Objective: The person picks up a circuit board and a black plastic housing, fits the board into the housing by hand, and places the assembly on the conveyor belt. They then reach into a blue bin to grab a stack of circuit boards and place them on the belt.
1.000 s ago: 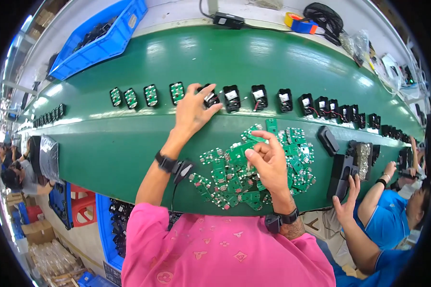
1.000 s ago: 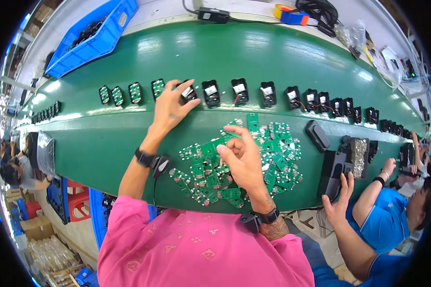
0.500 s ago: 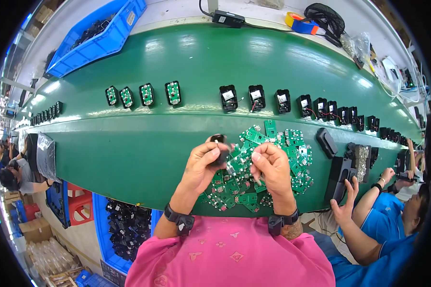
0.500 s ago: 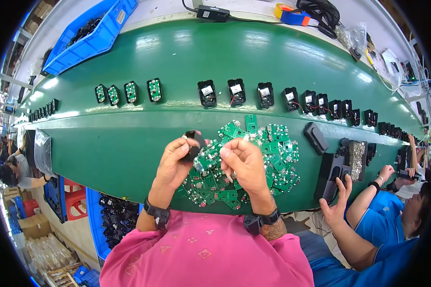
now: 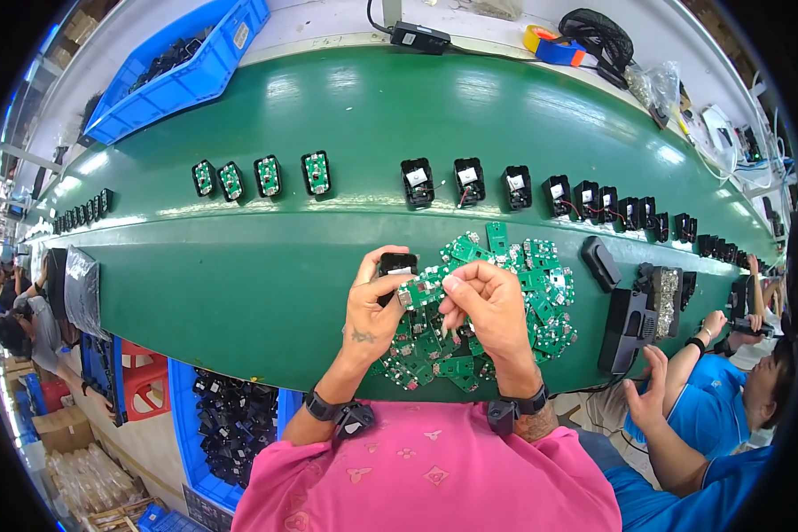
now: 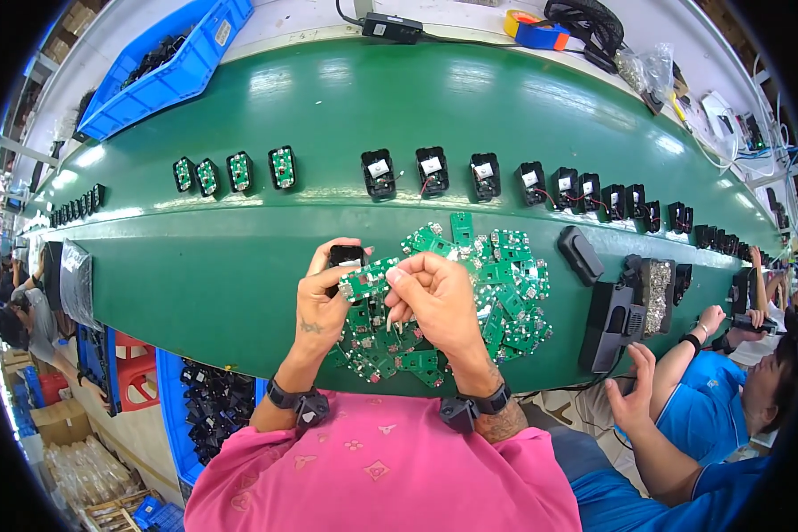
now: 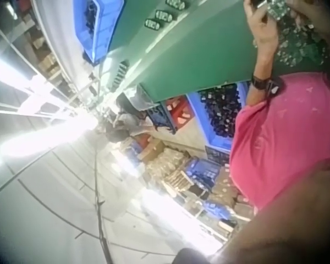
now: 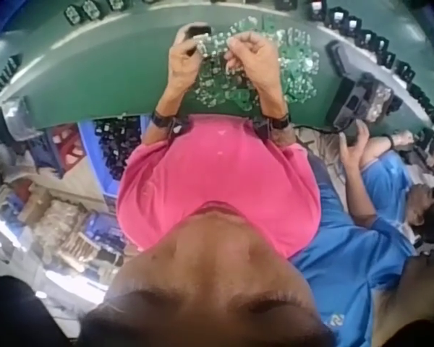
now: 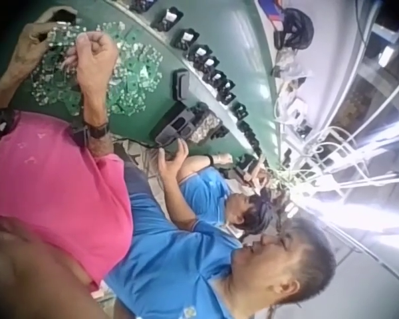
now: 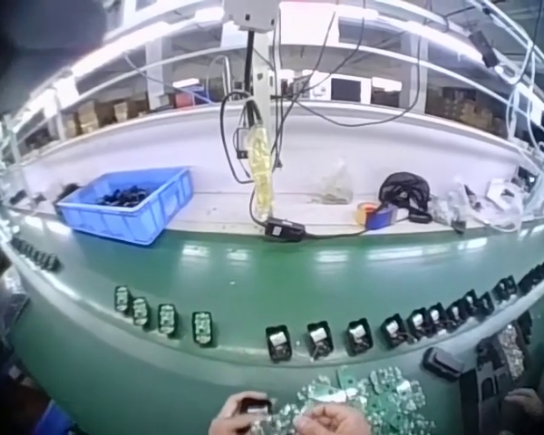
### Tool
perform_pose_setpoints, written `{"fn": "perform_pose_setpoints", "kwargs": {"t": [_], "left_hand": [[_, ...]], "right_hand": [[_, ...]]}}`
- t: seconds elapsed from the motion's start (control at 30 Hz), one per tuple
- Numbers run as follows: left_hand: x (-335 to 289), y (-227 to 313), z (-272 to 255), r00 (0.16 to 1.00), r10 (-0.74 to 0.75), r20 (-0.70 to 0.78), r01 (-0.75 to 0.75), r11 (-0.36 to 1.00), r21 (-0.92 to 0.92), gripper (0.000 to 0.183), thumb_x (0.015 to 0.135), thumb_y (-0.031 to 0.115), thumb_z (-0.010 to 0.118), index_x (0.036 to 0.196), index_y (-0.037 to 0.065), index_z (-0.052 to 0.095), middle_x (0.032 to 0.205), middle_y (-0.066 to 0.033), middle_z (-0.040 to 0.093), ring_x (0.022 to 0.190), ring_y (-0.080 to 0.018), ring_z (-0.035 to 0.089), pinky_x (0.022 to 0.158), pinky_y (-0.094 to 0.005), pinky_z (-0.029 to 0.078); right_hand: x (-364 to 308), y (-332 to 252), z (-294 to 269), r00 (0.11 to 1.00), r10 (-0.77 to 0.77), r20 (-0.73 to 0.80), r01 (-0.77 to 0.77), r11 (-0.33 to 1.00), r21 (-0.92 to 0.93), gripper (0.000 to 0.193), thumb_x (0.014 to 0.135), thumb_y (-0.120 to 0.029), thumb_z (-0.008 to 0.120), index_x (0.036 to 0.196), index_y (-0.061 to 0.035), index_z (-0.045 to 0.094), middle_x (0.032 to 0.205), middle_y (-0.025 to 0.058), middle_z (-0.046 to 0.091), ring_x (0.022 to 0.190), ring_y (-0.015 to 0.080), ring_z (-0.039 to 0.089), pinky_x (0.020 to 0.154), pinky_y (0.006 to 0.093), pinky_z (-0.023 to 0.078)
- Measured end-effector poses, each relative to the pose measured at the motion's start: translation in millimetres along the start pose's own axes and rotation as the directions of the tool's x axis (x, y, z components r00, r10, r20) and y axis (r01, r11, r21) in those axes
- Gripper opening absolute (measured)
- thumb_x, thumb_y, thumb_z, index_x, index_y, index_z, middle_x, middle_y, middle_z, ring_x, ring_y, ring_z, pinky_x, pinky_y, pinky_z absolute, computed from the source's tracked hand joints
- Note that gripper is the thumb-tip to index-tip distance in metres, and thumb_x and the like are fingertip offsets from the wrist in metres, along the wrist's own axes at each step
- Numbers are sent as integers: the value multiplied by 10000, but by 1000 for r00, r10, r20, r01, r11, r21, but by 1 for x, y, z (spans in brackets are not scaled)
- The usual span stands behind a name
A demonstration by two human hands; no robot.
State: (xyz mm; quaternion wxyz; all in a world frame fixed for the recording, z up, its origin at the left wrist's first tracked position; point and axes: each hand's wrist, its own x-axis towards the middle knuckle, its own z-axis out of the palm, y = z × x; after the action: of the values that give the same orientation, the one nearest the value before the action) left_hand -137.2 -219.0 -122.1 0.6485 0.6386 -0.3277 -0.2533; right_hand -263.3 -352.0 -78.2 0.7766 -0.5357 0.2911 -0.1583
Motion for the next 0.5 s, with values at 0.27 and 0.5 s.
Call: {"fn": "perform_pose_setpoints", "kwargs": {"t": [0.27, 0.5], "left_hand": [[2, 17, 5, 996, 64, 58, -70, 992, 103, 154, 846, -21, 659, 971, -10, 748, 1293, -119, 546, 1153, -235, 596, 982, -353, 478], [1, 20, 13, 989, -87, 119, 110, 972, -208, 915, 726, 16, 814, 1489, -5, 309, 1346, -141, 497, 1214, -213, 534, 1017, -338, 462]], "right_hand": [[1, 6, -4, 997, -5, -72, 8, 998, 54, 125, 949, -88, 635, 937, 36, 630, 688, 95, 681, 497, 121, 620, 471, 220, 503], [1, 14, -9, 996, 23, -84, -27, 999, -47, 124, 954, -97, 637, 941, 26, 629, 693, 79, 672, 516, 100, 610, 472, 213, 492]]}}
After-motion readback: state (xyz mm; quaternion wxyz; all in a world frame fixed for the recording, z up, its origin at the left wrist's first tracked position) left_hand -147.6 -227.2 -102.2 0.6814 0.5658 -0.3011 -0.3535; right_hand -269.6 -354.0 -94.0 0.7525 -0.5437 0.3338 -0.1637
